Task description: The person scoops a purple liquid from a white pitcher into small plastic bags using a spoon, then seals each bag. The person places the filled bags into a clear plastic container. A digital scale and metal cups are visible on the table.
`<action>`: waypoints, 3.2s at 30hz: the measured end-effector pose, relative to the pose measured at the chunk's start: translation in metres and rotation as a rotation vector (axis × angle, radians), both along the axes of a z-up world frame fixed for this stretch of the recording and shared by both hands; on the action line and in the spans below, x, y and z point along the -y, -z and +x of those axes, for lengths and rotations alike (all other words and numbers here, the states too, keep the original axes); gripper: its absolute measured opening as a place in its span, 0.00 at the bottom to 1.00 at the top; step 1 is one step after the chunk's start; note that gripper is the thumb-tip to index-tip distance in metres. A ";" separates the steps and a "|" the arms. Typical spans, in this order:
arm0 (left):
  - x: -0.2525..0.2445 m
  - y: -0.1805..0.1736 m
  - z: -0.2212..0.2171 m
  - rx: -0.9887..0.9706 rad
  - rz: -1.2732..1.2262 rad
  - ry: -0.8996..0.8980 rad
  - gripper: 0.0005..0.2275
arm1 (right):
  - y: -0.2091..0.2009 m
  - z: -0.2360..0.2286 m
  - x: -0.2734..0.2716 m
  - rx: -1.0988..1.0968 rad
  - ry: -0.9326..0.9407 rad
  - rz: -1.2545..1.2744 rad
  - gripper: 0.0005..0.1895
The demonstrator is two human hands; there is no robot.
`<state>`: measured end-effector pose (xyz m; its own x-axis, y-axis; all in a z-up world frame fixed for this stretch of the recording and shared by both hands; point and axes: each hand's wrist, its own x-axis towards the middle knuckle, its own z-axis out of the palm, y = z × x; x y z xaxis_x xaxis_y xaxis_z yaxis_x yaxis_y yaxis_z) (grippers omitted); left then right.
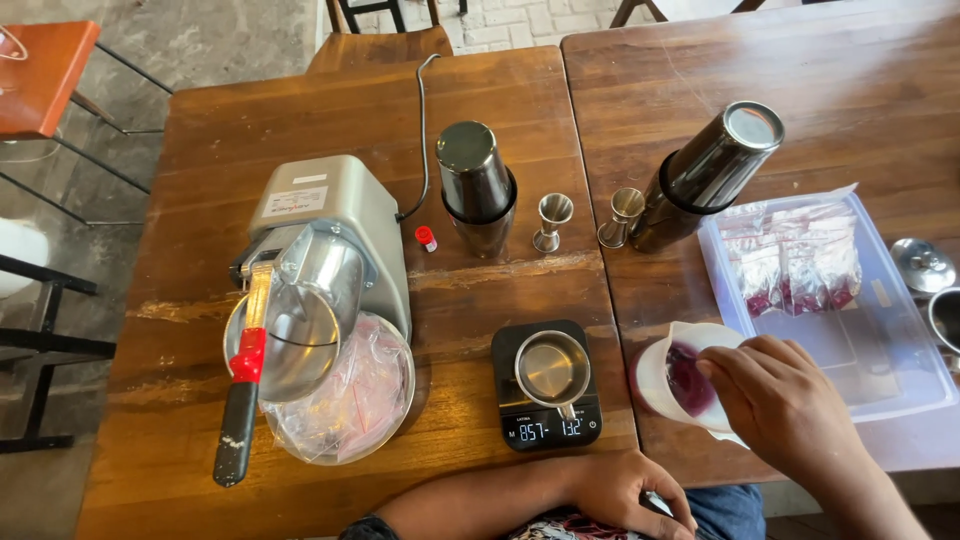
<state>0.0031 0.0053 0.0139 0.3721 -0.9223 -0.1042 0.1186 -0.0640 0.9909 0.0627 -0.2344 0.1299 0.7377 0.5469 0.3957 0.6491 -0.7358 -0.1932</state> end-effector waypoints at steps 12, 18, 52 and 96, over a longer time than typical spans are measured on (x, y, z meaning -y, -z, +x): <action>0.005 0.015 -0.002 0.047 0.007 -0.010 0.14 | 0.009 -0.003 0.009 -0.254 -0.029 -0.018 0.07; 0.005 0.024 -0.001 0.041 -0.029 0.008 0.15 | 0.003 0.000 -0.006 -0.028 -0.017 0.005 0.07; 0.010 0.035 0.001 0.052 -0.021 0.023 0.16 | 0.011 0.002 0.017 -0.134 -0.072 -0.210 0.06; -0.002 -0.028 0.004 0.019 0.058 -0.026 0.18 | -0.008 -0.009 0.003 -0.282 -0.092 0.137 0.08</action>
